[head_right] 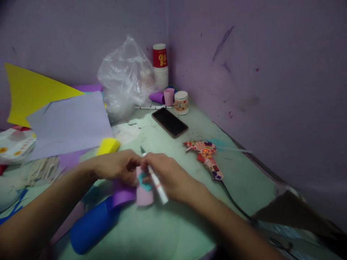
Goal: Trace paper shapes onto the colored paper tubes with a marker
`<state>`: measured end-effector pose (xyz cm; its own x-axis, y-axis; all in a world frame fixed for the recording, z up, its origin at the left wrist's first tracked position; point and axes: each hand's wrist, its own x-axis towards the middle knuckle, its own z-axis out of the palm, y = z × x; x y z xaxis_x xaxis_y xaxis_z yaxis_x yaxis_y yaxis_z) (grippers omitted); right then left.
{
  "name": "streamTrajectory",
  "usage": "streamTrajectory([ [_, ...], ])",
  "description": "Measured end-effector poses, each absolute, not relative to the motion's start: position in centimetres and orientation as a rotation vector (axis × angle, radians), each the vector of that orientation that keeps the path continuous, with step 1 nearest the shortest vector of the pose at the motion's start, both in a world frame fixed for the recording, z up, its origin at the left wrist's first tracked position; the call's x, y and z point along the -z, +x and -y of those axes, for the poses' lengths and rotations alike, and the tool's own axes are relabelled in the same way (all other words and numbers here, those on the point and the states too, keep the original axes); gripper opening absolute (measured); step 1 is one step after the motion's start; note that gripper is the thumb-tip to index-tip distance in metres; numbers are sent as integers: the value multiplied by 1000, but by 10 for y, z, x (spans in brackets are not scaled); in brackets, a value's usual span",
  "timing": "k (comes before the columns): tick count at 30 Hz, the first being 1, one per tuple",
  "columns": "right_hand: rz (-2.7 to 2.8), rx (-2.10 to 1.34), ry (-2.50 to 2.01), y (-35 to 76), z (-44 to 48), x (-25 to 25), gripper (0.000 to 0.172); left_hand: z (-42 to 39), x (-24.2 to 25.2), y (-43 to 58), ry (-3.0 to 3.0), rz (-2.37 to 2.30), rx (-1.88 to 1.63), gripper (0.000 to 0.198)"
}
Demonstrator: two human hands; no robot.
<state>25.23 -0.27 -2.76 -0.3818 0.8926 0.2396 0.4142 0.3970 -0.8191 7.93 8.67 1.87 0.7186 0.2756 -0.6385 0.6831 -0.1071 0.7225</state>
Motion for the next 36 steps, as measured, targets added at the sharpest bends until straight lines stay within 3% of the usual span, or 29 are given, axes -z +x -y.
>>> streamTrajectory([
  [8,1953,-752,-1127,253,5,33,15,-79,-17,84,1749,-916,383,5],
  [14,1855,-1016,-1238,266,3,33,41,-76,-20,86,1637,-975,347,4],
  [21,1766,-1310,-1124,264,-8,47,39,-76,-22,87,1693,-994,411,8],
  [29,1767,-1280,-1097,265,-11,50,38,-70,-22,89,1854,-1058,365,16],
  [36,1807,-1280,-1112,264,-10,45,36,-71,-16,85,1748,-1027,346,13],
])
